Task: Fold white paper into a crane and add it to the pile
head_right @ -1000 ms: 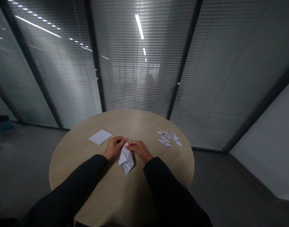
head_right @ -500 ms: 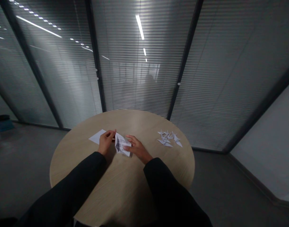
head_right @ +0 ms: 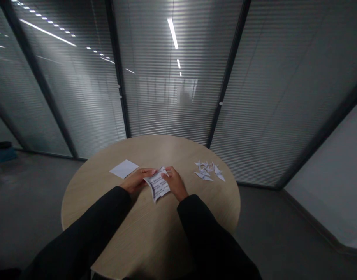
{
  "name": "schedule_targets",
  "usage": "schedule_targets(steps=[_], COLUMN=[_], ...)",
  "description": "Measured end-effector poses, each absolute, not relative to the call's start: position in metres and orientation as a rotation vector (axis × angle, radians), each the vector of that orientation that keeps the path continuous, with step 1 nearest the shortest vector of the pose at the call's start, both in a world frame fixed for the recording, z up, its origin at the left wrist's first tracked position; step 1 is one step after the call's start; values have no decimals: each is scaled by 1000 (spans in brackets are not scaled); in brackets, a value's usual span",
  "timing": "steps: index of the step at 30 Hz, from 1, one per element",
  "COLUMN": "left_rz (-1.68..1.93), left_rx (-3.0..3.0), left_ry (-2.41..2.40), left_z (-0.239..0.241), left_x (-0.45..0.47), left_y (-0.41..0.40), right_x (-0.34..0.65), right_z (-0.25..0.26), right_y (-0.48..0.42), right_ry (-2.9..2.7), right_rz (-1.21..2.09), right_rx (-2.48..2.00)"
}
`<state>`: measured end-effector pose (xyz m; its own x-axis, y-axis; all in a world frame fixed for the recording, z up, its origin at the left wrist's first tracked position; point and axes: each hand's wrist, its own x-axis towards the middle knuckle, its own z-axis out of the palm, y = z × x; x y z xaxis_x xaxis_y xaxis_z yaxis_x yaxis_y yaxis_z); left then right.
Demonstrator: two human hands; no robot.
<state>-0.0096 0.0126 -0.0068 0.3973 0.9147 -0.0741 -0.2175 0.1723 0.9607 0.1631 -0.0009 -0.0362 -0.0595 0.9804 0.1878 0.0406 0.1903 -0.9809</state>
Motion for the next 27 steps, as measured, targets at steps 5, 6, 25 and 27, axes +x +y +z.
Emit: schedule_targets(steps=[5, 6, 25, 27], left_rz=[975, 988, 1211, 1207], left_rx=[1201, 1220, 1276, 1316], left_ry=[835, 851, 909, 927], left_z=[-10, -12, -13, -11], left_x=[-7, -6, -6, -5], left_y=[12, 13, 16, 15], right_x=[164, 164, 163, 163], right_z=[-38, -37, -21, -21], right_y=[-3, -4, -12, -13], right_ry=[-1509, -1528, -1203, -1227], right_rz=[803, 768, 1375, 1396], right_rx=[-1236, -1242, -987, -981])
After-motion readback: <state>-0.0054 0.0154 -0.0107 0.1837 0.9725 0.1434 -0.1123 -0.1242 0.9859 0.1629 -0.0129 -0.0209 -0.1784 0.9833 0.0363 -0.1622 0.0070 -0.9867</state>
